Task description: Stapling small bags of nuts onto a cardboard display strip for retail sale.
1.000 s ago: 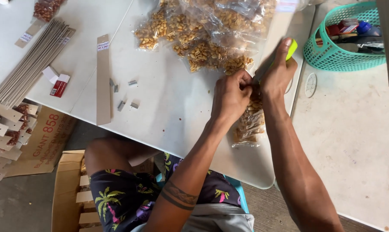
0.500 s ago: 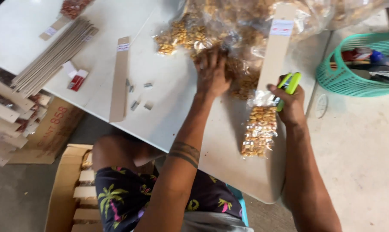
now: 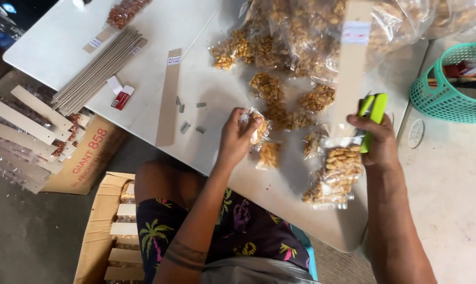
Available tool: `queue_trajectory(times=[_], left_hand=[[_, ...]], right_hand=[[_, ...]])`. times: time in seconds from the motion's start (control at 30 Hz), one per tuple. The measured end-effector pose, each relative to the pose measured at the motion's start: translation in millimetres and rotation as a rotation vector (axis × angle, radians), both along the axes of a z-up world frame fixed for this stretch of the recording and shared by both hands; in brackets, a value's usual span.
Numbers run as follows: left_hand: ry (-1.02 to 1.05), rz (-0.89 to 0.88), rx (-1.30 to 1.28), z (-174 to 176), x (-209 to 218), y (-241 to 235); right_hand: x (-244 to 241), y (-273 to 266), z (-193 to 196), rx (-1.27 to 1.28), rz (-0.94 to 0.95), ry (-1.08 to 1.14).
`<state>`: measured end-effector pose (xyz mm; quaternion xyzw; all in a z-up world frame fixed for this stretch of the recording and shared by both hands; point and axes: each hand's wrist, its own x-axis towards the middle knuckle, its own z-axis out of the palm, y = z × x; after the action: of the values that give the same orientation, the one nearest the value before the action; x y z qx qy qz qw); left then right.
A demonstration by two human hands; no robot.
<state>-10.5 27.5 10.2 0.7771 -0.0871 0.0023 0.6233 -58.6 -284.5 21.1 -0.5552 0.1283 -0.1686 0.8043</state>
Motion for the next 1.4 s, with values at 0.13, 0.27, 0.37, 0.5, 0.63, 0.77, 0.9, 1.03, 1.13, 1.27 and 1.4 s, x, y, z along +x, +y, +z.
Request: queue_trajectory(times=[0.13, 0.27, 0.37, 0.5, 0.63, 0.77, 0.9, 1.03, 1.13, 1.27, 1.4], left_hand=[[0.075, -0.110, 0.033, 7, 18, 23], [0.127, -0.104, 0.037, 26, 13, 17], [0.131, -0.096, -0.124, 55, -9, -4], [-0.019, -0.127, -0.107, 53, -17, -61], [0.100, -0.006, -0.077, 57, -22, -100], [0.155, 0.057, -0.027, 57, -25, -109], [0.132, 0.027, -0.031, 59, -24, -103], [0.111, -0.027, -0.052, 47, -16, -100], [0.117, -0.057, -0.054, 45, -15, -98], [0.113, -0.107, -0.119, 40, -16, -98], [0.134, -0.101, -0.188, 41, -21, -100]], right_hand=[[-2, 57, 24, -0.101, 0.018, 0.069], [1, 59, 23, -0.161, 0.051, 0.051], [-4, 62, 29, -0.153, 0.050, 0.036], [-10, 76, 43, 0.000, 0.005, 0.016], [-4, 64, 24, -0.006, 0.014, -0.009], [7, 47, -4, -0.108, 0.038, -0.038], [7, 49, 2, -0.070, 0.046, -0.052], [6, 45, -1, -0.085, 0.057, -0.050], [5, 48, 2, -0.077, 0.066, -0.059], [5, 48, 1, -0.093, 0.073, -0.056], [7, 43, -3, -0.092, 0.075, -0.054]])
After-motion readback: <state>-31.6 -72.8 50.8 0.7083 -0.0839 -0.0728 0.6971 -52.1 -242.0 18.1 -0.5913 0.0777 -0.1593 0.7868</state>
